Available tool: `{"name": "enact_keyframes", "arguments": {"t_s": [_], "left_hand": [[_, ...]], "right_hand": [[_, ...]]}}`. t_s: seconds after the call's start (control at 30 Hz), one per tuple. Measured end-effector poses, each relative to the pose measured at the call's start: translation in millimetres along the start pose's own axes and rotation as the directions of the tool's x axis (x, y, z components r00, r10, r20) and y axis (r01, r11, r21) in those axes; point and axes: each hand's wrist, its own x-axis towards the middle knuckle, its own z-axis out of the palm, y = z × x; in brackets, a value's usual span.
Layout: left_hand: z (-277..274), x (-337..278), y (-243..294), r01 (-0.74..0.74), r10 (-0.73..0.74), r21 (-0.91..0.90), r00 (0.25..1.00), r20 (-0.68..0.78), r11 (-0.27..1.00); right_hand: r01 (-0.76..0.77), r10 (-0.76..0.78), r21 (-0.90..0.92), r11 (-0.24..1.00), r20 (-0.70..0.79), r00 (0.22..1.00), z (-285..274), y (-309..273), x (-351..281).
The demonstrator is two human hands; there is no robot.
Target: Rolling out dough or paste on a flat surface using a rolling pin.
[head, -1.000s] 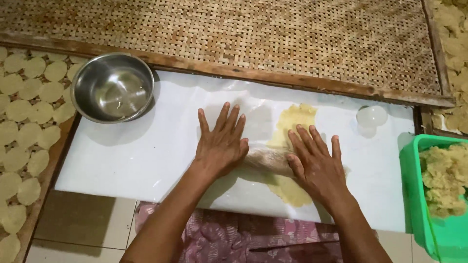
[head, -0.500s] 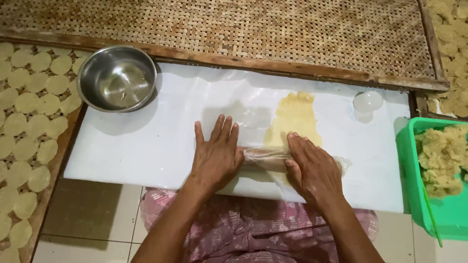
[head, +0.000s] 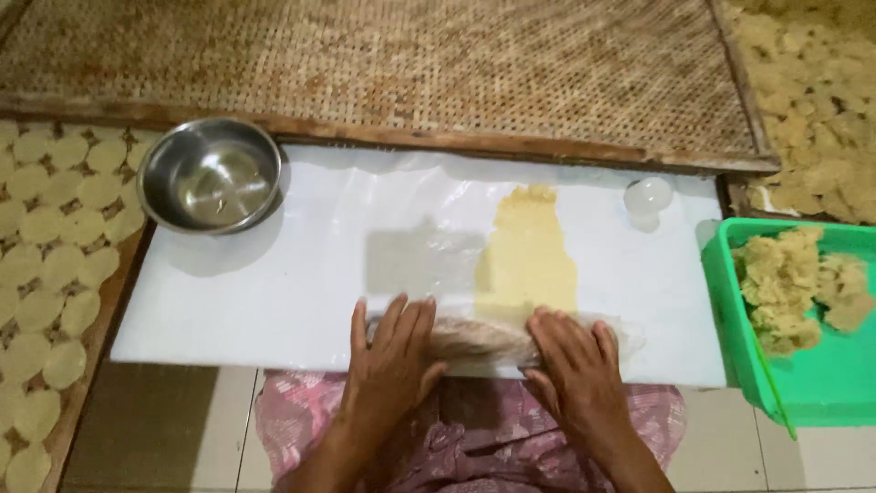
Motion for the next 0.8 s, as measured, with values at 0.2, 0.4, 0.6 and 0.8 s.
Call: {"name": "enact_keyframes", "arguments": {"t_s": [0.2, 0.4, 0.6, 0.8], "left_hand": [[-18.3, 39.3, 0.7, -0.002, 0.048, -0.295, 0.988, 0.149, 0.955], [-2.2, 88.5, 19.3, -0.119, 0.15, -0.326, 0.986, 0.073, 0.938], [-12.4, 126.0, 19.9, -0.098, 0.094, -0.281, 0.995, -0.027, 0.955], [8.8, 179.4, 5.2, -0.104, 0.13, -0.294, 0.989, 0.072, 0.95]], "right_hand": [[-0.017, 0.021, 0.085, 0.996, -0.05, 0.999, -29.4, 37.9, 20.3], [-0.11, 0.11, 0.106, 0.988, -0.001, 0.994, -32.5, 63.0, 14.0], [-0.262, 0.247, -0.045, 0.964, -0.213, 0.945, -17.3, 56.9, 47.8], [-0.346, 0.341, -0.039, 0.937, -0.106, 0.934, -18.4, 84.4, 84.1]]}}
